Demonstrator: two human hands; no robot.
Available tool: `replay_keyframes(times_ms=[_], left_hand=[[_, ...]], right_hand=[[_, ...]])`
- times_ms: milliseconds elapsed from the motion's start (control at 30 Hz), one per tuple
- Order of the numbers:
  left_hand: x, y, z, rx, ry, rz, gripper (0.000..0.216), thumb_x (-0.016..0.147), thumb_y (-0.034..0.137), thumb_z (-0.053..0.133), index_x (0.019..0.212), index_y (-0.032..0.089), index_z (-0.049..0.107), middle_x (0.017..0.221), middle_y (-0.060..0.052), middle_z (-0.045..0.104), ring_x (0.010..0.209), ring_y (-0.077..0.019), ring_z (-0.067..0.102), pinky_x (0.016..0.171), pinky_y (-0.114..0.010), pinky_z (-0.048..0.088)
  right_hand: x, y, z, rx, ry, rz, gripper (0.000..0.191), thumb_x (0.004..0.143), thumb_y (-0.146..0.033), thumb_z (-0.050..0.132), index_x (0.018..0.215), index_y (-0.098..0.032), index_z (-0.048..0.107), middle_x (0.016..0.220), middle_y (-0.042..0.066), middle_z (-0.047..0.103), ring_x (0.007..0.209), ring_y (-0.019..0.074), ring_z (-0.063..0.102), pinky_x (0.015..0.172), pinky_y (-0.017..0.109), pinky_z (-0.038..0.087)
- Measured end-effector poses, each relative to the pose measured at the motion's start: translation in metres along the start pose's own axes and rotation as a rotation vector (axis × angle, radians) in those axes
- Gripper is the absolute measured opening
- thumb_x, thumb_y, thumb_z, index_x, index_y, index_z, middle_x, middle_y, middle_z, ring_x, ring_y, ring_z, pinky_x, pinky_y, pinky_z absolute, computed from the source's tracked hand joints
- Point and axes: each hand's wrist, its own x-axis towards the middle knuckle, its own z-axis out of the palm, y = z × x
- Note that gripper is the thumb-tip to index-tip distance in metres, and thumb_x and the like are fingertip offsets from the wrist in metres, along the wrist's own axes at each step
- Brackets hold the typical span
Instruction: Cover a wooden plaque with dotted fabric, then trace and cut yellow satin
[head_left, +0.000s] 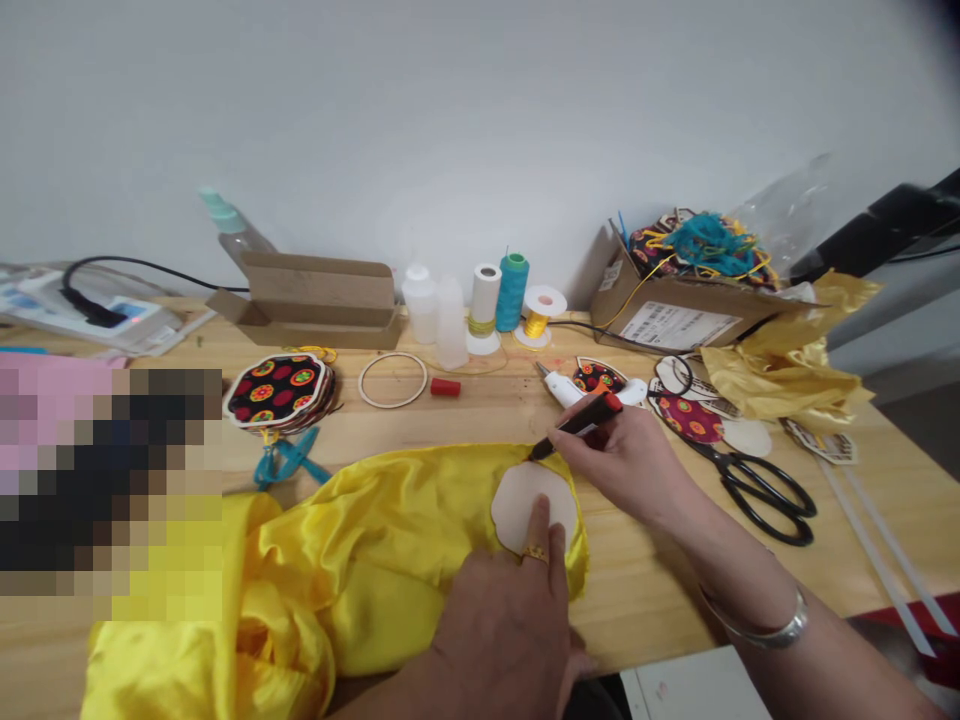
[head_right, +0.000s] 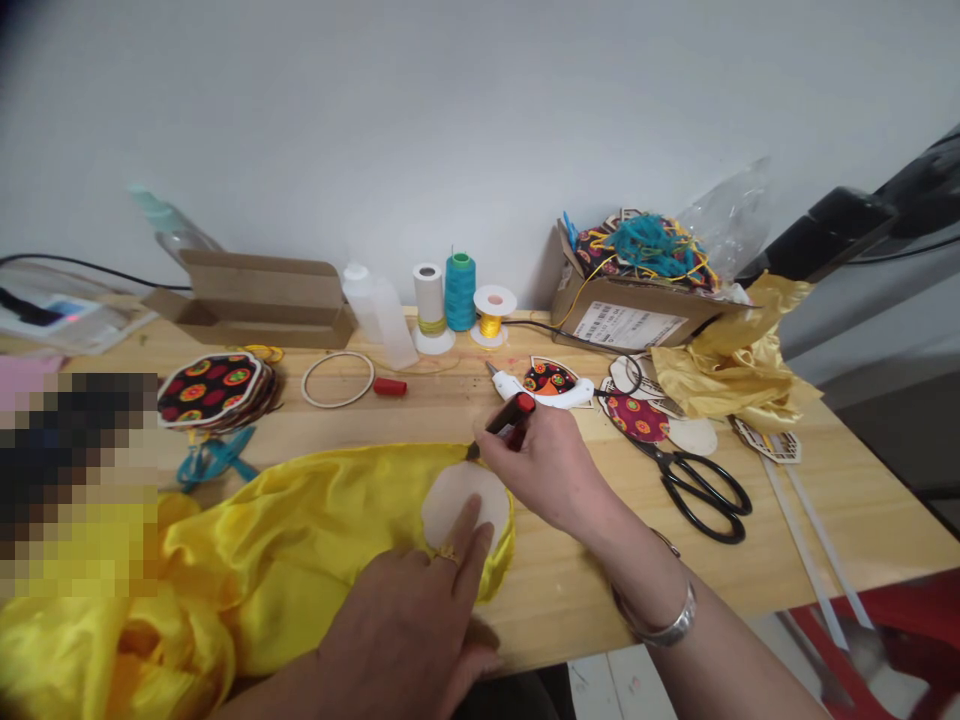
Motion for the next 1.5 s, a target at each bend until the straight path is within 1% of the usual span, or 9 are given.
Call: replay_keyframes(times_ms=[333,500,667,767,833,967,1167,1333,1500], left_hand=[[0.000,0.001,0.000,0.022,0.019,-0.004,0.074,0.080,0.042,0.062,0.142,0.010,0.037,0.146,-0.025,0.035,0.083,-0.0305,0.069,0.066,-0.041,0.056],[0.000,0.000,-0.002,-0.004,-0.025,-0.009,0.074,0.083,0.044,0.058,0.143,0.008,0.034,0.136,-0.026,0.049,0.086,-0.0311,0.068,0.069,-0.041,0.055],[0.000,-0.001,0.000,-0.007,-0.041,-0.017,0.080,0.080,0.048,0.061,0.144,0.012,0.032,0.148,-0.024,0.030,0.085,-0.0297,0.069,0.068,-0.039,0.056],[0.000,0.000,-0.001,-0.010,-0.043,-0.010,0.081,0.080,0.046,0.062,0.145,0.010,0.031,0.150,-0.024,0.025,0.086,-0.0298,0.069,0.069,-0.039,0.056],[0.001,0.000,-0.002,-0.018,-0.049,-0.014,0.081,0.080,0.045,0.062,0.145,0.010,0.029,0.149,-0.024,0.026,0.087,-0.0300,0.069,0.070,-0.040,0.056],[0.000,0.001,-0.005,-0.040,-0.076,-0.029,0.079,0.081,0.040,0.061,0.145,0.008,0.026,0.142,-0.026,0.040,0.087,-0.0312,0.068,0.070,-0.041,0.055],[-0.001,0.001,-0.007,-0.052,-0.104,-0.025,0.078,0.082,0.037,0.061,0.146,0.009,0.025,0.150,-0.023,0.021,0.090,-0.0309,0.068,0.072,-0.041,0.055],[0.001,0.000,-0.003,-0.027,-0.073,-0.021,0.079,0.082,0.043,0.061,0.146,0.010,0.026,0.150,-0.022,0.019,0.089,-0.0314,0.068,0.068,-0.040,0.056],[0.000,0.000,0.000,-0.022,-0.065,-0.010,0.077,0.083,0.041,0.061,0.145,0.011,0.027,0.149,-0.024,0.026,0.087,-0.0307,0.068,0.067,-0.040,0.055]], right_hand=[[-0.005,0.000,-0.001,0.036,0.030,-0.023,0.008,0.076,-0.023,0.057,0.075,-0.016,0.061,0.064,0.001,0.060,0.057,0.0130,0.053,0.048,0.023,0.039],[-0.004,-0.004,0.007,0.067,-0.041,-0.023,0.007,0.076,-0.023,0.056,0.073,-0.017,0.059,0.061,-0.001,0.056,0.054,0.0113,0.050,0.046,0.022,0.037],[-0.002,-0.006,0.008,0.018,-0.051,-0.047,0.008,0.076,-0.021,0.054,0.070,-0.017,0.058,0.060,-0.002,0.054,0.053,0.0106,0.048,0.047,0.022,0.036],[-0.002,-0.005,0.008,0.015,-0.038,-0.031,0.008,0.076,-0.023,0.054,0.072,-0.017,0.058,0.061,-0.001,0.056,0.054,0.0115,0.050,0.047,0.023,0.037],[-0.002,-0.004,0.008,-0.001,-0.030,-0.026,0.009,0.076,-0.023,0.054,0.071,-0.017,0.058,0.060,-0.001,0.056,0.053,0.0114,0.050,0.046,0.023,0.037],[-0.002,-0.004,0.009,-0.024,-0.034,-0.036,0.009,0.075,-0.021,0.054,0.068,-0.018,0.056,0.057,-0.002,0.053,0.052,0.0106,0.048,0.045,0.022,0.035],[-0.004,-0.008,0.011,-0.012,-0.055,-0.061,0.007,0.075,-0.019,0.054,0.071,-0.018,0.058,0.061,-0.002,0.057,0.053,0.0102,0.050,0.047,0.021,0.037],[-0.004,-0.010,0.011,-0.005,-0.059,-0.061,0.008,0.075,-0.017,0.053,0.068,-0.018,0.056,0.058,-0.004,0.053,0.051,0.0088,0.048,0.045,0.020,0.036],[-0.003,-0.012,0.012,-0.010,-0.057,-0.047,0.007,0.074,-0.018,0.054,0.069,-0.018,0.059,0.059,-0.003,0.056,0.052,0.0096,0.049,0.045,0.021,0.037]])
